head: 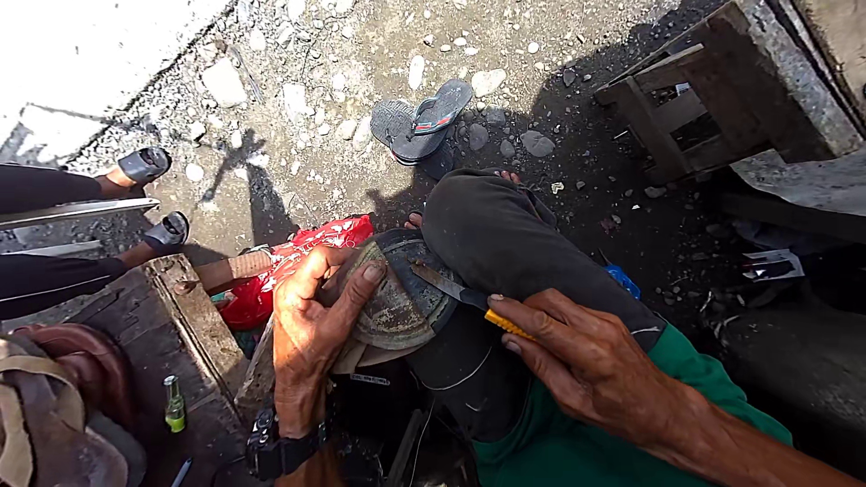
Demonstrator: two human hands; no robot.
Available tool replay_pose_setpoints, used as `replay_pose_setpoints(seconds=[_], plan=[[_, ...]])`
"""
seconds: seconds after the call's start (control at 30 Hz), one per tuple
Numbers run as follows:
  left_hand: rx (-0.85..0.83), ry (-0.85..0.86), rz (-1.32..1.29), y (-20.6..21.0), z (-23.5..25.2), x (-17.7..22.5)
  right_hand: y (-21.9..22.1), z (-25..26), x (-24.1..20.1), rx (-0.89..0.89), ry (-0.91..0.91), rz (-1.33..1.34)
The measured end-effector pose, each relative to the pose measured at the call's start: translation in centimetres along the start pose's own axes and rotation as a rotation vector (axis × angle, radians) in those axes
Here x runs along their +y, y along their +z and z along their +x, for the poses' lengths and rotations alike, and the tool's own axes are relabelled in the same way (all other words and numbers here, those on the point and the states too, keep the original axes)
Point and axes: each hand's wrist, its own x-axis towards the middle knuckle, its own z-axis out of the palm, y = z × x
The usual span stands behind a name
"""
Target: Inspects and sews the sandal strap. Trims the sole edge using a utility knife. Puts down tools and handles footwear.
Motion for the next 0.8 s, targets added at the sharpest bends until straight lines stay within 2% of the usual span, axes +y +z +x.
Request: replay_pose_setpoints(seconds=[0.27,0.47,0.57,0.7,0.8], plan=[[-0.011,-0.003,0.006,-0.2,0.1,0.0,-0.2,-0.4,0.2,0.004,0.017,0.042],[-0.011,-0.014,0.01,-0.1,0.0,0.1,-1.0,-0.1,-0.3,0.041,0.13,0.464],[-0.01,-0.017,-0.003,-0.1,0.0,0.3,-1.4,0.2,-0.3,0.04,0.184,0.557],[-0.005,-0.012,-0.008,0.0,-0.2,0.5,-2.0,0.2,-0.4,-0.076,0.366,0.751],[0.005,-0.009,0.005,0.0,-0.2,0.5,-1.7,0.3,-0.3,-0.096,0.368,0.762]])
